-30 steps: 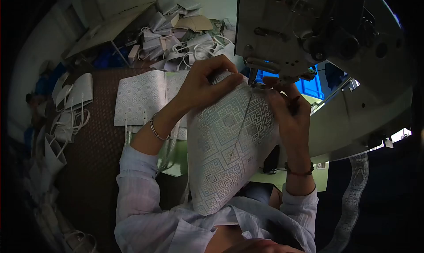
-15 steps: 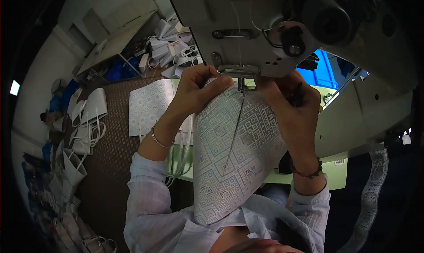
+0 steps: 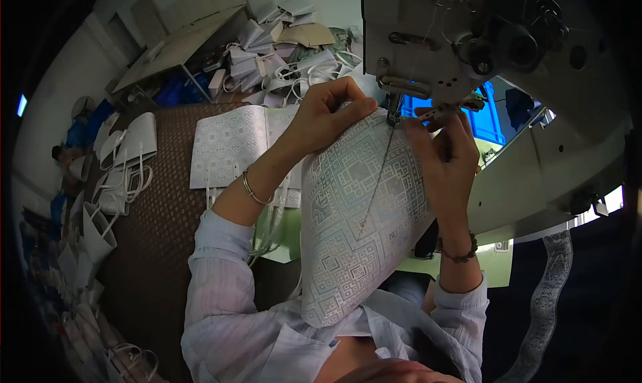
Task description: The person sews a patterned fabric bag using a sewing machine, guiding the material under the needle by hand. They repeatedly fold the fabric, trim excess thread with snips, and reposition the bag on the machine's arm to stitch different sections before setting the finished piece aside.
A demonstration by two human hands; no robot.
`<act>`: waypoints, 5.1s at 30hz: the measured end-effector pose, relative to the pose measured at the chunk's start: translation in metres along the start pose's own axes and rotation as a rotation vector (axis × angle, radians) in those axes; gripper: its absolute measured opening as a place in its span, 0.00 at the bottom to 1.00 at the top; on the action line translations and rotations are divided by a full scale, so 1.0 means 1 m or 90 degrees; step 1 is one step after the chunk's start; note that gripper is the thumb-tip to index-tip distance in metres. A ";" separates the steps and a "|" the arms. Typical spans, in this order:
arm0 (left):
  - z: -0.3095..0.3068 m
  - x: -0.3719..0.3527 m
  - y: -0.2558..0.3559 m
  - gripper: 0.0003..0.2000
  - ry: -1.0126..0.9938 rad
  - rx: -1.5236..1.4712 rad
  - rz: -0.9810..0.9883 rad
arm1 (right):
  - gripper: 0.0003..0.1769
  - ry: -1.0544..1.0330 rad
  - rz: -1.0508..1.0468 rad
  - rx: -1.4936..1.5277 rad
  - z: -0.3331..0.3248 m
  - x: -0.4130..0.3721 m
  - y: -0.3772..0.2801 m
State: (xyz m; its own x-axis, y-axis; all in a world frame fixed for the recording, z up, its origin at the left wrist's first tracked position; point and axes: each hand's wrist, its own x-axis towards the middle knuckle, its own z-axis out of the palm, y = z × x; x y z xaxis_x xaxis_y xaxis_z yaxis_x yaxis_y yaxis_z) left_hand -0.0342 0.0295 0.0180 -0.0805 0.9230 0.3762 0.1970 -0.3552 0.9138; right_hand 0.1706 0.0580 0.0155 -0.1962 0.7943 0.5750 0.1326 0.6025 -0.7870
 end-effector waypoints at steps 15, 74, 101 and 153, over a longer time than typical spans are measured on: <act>0.002 -0.195 -0.013 0.35 -0.246 0.435 0.443 | 0.37 -0.023 -0.297 -0.162 -0.019 -0.231 0.044; 0.000 -0.174 0.019 0.16 -0.197 0.369 0.635 | 0.23 -0.127 -0.365 -0.097 -0.065 -0.181 0.015; -0.005 -0.195 0.004 0.16 -0.217 0.433 0.568 | 0.24 -0.130 -0.358 -0.103 -0.059 -0.195 0.031; -0.011 -0.125 0.045 0.13 -0.226 0.467 0.650 | 0.28 -0.144 -0.382 -0.298 -0.076 -0.123 -0.001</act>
State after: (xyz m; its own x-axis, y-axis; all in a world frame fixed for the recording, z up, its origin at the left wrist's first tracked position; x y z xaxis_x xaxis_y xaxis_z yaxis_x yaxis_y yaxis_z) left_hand -0.0261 -0.1034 0.0143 0.6595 0.3142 0.6829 0.5079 -0.8560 -0.0967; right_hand 0.2687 -0.0341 -0.0376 -0.5492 0.3184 0.7726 0.3272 0.9327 -0.1518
